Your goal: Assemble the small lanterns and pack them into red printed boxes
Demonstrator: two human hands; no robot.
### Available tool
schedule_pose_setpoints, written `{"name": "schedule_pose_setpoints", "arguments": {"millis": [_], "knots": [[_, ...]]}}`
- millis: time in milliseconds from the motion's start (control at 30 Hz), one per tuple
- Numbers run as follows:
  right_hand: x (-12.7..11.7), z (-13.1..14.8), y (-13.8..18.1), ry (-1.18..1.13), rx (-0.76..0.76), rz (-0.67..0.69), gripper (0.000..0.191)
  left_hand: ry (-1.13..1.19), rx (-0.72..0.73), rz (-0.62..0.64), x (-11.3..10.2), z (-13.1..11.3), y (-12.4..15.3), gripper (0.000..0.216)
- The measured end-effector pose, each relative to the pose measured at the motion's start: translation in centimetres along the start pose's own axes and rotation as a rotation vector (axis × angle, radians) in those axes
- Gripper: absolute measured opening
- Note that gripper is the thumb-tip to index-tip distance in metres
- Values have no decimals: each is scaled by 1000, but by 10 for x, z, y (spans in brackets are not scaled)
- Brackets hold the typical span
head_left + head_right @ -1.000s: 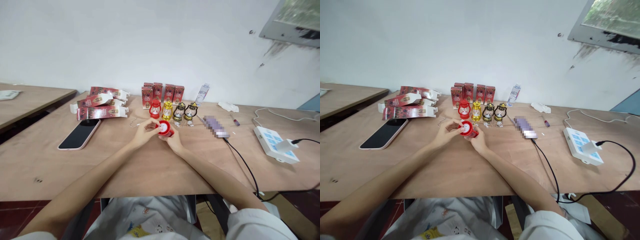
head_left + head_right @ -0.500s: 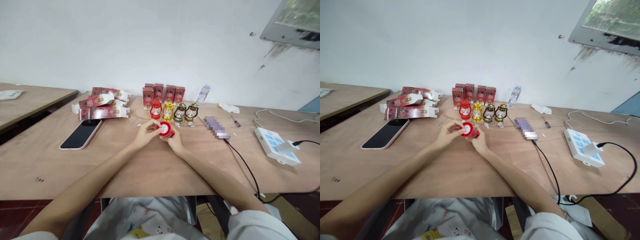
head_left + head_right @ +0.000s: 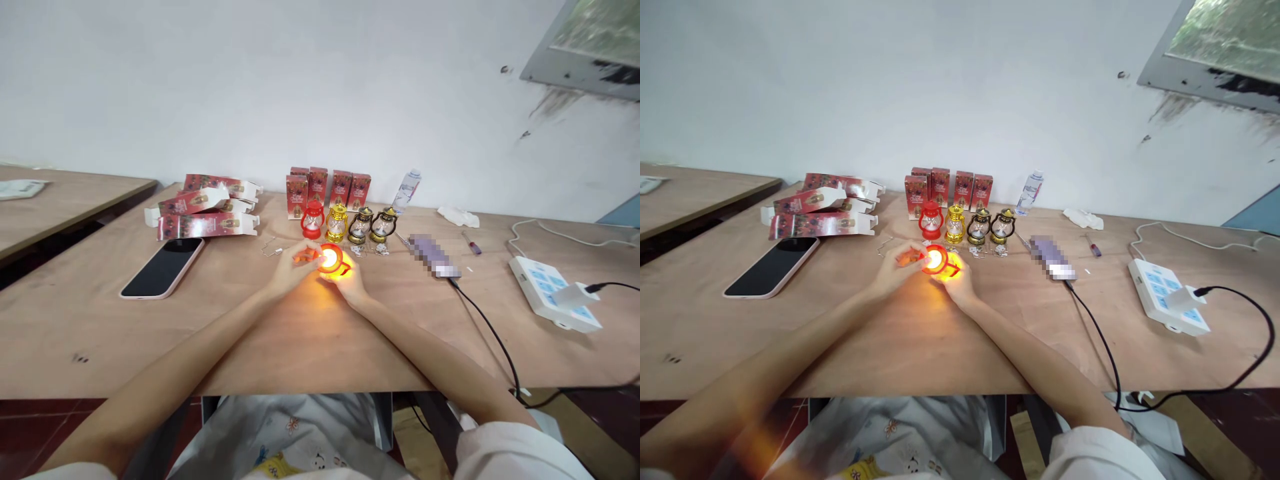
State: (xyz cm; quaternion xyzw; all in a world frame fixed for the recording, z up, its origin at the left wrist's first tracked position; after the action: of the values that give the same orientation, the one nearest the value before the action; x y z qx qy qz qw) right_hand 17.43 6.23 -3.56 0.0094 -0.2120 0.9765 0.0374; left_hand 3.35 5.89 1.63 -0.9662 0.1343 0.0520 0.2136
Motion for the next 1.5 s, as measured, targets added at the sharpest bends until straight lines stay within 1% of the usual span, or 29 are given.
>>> {"name": "schedule_pose_setpoints", "arguments": {"millis": [167, 267, 367, 467, 567, 667, 800, 900, 1000, 1067, 1100, 1133, 1233, 1300, 1367, 1433, 1500], "knots": [[1, 0, 0, -12, 16, -2, 51, 13, -10, -10, 0, -2, -1, 28], [2, 2, 1, -2, 37, 9, 49, 51, -46, 10, -1, -2, -1, 28], [2, 3, 1, 0, 49, 9, 48, 54, -48, 21, -2, -3, -2, 29], [2, 3, 1, 5, 50, 22, 48, 31, -47, -11, -3, -3, -2, 28], [2, 1, 2, 18, 55, 29, 48, 71, -60, -49, -3, -2, -2, 34], [2, 0, 2, 44, 49, 47, 48, 101, -71, -53, -5, 0, -3, 37], [4, 3, 3, 78, 38, 75, 44, 59, -102, -100, -18, 9, -11, 39], [5, 5, 3, 59, 57, 71, 37, -93, -101, -149, -36, 23, -20, 42], [4, 5, 3, 32, 50, 63, 36, -196, -94, -228, -60, 42, -28, 47], [4, 6, 3, 17, 47, 50, 39, -375, -125, -274, -76, 54, -30, 47], [4, 6, 3, 7, 51, 44, 39, -517, -122, -271, -83, 57, -30, 45], [4, 6, 3, -3, 56, 39, 40, -664, -102, -246, -88, 58, -31, 40], [5, 7, 3, -25, 67, 40, 43, -891, -81, -152, -96, 60, -30, 26], [6, 9, 3, -18, 67, 53, 44, -1090, -80, -44, -95, 60, -29, 22], [7, 11, 4, -6, 67, 65, 43, -1267, -75, 63, -92, 59, -29, 24], [7, 12, 4, 5, 68, 66, 42, -1336, -67, 127, -90, 57, -30, 25], [7, 11, 4, 10, 72, 64, 41, -1357, -60, 177, -90, 55, -31, 27]]}}
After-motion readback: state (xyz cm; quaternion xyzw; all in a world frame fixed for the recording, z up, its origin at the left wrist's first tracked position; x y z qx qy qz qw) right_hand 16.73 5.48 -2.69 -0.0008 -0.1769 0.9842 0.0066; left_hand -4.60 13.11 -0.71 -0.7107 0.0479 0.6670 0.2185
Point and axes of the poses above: each hand's wrist, its own y-axis away from the middle knuckle, its own x-axis out of the palm, z = x × y, the point moved 5 cm from there along -y, towards the middle knuckle, and after that the axes turned 5 degrees about -x, right-handed, at the moved point
